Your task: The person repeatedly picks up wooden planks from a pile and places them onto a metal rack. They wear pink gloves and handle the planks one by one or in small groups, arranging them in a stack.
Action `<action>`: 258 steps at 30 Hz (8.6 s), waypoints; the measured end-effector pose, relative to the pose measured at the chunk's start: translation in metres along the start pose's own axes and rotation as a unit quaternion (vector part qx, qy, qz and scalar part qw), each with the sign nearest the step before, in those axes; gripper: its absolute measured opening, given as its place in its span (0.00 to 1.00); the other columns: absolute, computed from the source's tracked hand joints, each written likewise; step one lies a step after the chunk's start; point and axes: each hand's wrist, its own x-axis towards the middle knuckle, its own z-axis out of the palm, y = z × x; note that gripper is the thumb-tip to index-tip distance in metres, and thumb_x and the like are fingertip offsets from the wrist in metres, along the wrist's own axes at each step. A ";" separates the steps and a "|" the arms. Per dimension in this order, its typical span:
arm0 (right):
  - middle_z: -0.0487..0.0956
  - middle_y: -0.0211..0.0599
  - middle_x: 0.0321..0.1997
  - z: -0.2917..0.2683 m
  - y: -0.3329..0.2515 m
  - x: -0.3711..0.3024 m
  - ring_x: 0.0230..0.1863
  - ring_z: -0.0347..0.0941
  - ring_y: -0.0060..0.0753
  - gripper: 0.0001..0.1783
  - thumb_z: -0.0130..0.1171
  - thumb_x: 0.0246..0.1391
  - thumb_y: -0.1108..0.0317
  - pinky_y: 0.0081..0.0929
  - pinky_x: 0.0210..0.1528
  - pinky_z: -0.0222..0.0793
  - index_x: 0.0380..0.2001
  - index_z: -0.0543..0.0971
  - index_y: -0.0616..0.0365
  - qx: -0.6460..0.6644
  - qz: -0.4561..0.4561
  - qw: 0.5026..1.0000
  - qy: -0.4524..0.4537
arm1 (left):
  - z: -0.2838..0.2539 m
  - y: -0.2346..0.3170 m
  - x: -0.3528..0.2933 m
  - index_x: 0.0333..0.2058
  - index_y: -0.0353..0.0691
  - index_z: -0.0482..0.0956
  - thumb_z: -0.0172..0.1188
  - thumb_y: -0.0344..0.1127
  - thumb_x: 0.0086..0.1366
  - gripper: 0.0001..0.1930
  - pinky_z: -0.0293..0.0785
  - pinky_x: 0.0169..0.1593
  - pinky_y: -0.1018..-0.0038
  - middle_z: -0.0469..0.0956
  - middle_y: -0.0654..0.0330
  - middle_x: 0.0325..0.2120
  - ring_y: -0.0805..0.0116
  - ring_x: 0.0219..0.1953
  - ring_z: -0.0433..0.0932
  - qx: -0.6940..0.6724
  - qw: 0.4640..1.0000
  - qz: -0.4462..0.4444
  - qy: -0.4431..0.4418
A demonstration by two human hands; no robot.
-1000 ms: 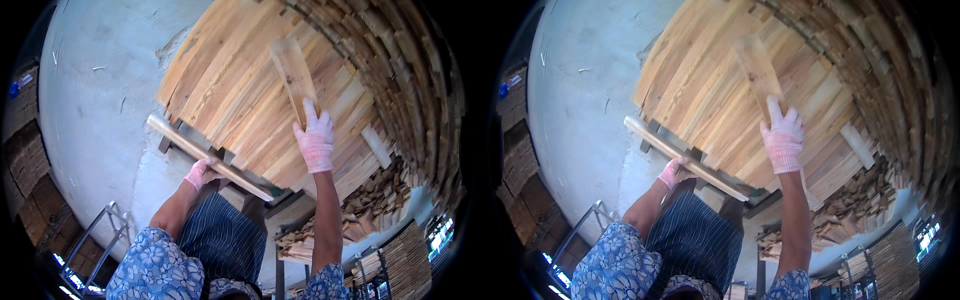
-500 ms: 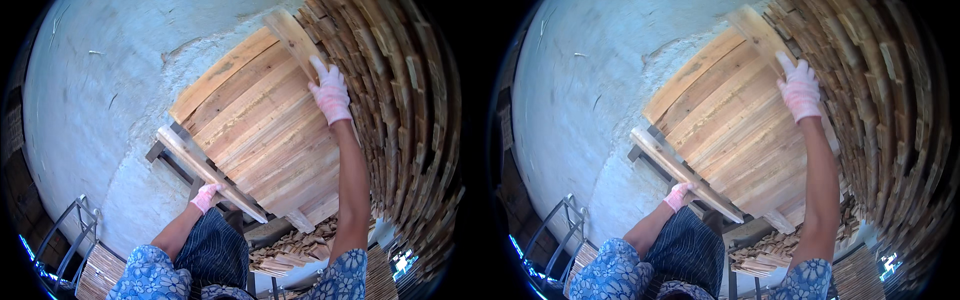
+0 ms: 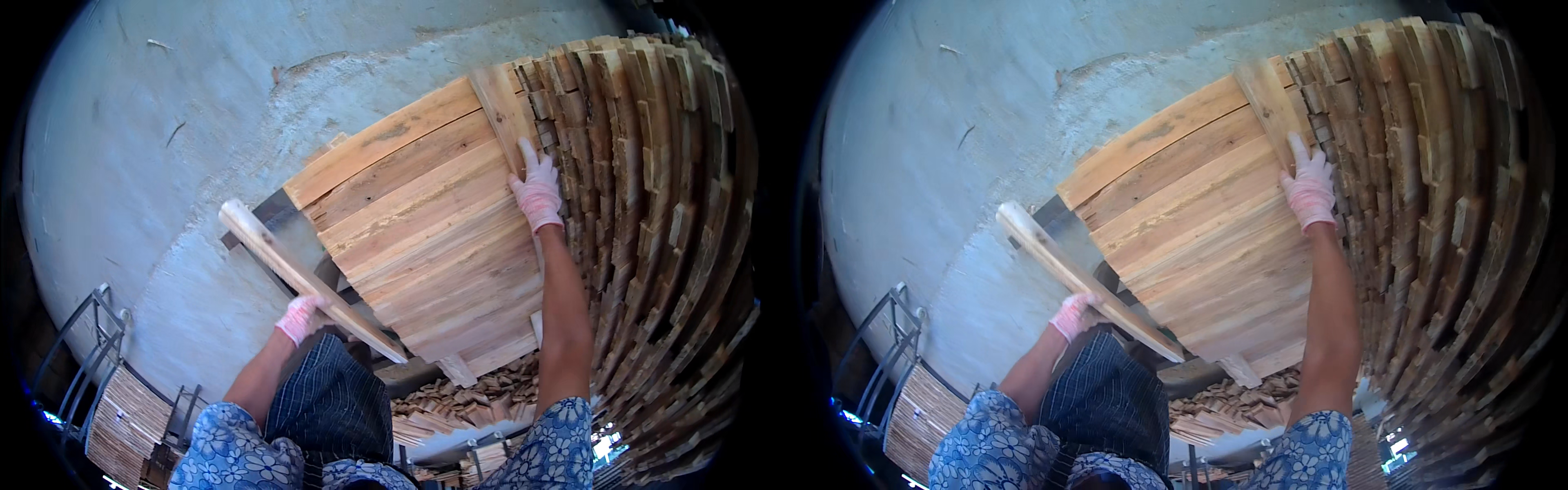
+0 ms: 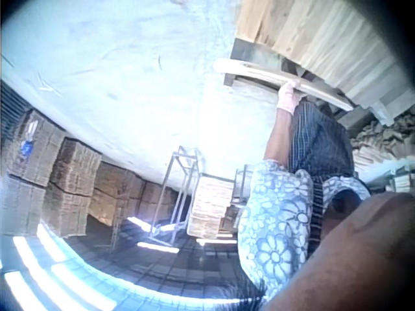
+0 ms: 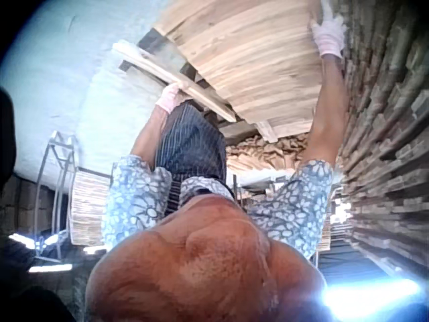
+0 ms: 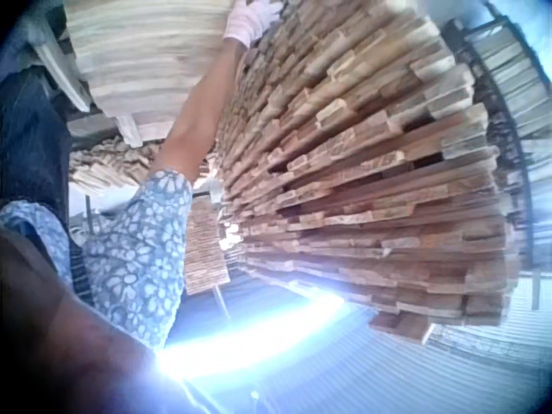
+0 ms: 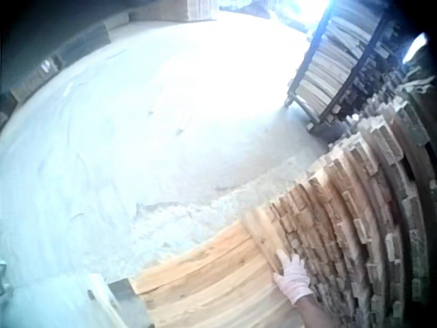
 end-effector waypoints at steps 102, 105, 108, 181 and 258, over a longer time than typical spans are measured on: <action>0.78 0.58 0.51 0.499 -0.085 -0.923 0.50 0.77 0.59 0.31 0.61 0.58 0.58 0.47 0.54 0.74 0.63 0.72 0.59 0.416 0.748 0.515 0.034 | 0.062 -0.385 -0.003 0.65 0.40 0.65 0.64 0.46 0.68 0.32 0.79 0.45 0.69 0.75 0.55 0.53 0.65 0.46 0.79 0.898 0.426 -0.079 -0.076; 0.75 0.64 0.58 0.548 -0.031 -1.024 0.59 0.73 0.63 0.40 0.63 0.56 0.50 0.50 0.61 0.70 0.67 0.67 0.58 0.480 0.797 0.366 -0.003 | 0.023 -0.529 -0.003 0.66 0.37 0.65 0.62 0.54 0.67 0.36 0.77 0.53 0.66 0.76 0.49 0.57 0.63 0.52 0.79 0.933 0.274 -0.170 -0.159; 0.65 0.70 0.69 0.599 0.010 -1.092 0.69 0.65 0.66 0.59 0.68 0.50 0.38 0.50 0.69 0.64 0.77 0.52 0.52 0.434 0.861 0.265 0.001 | -0.041 -0.658 0.030 0.65 0.34 0.65 0.61 0.51 0.66 0.36 0.68 0.65 0.64 0.76 0.43 0.57 0.51 0.61 0.75 0.942 0.124 -0.126 -0.284; 0.71 0.47 0.67 0.247 0.105 -0.705 0.64 0.70 0.42 0.49 0.67 0.54 0.67 0.38 0.68 0.66 0.76 0.54 0.56 0.799 0.353 0.414 0.255 | 0.128 -0.428 -0.026 0.73 0.34 0.48 0.75 0.51 0.57 0.56 0.76 0.59 0.67 0.76 0.48 0.56 0.61 0.57 0.77 0.847 0.520 0.032 -0.108; 0.75 0.64 0.52 0.346 0.242 -0.493 0.52 0.75 0.67 0.30 0.49 0.68 0.48 0.58 0.53 0.72 0.71 0.64 0.36 0.426 0.520 0.711 0.208 | 0.375 -0.258 0.212 0.61 0.25 0.70 0.69 0.70 0.52 0.54 0.72 0.61 0.60 0.75 0.38 0.58 0.51 0.59 0.76 0.970 -0.155 0.185 -0.007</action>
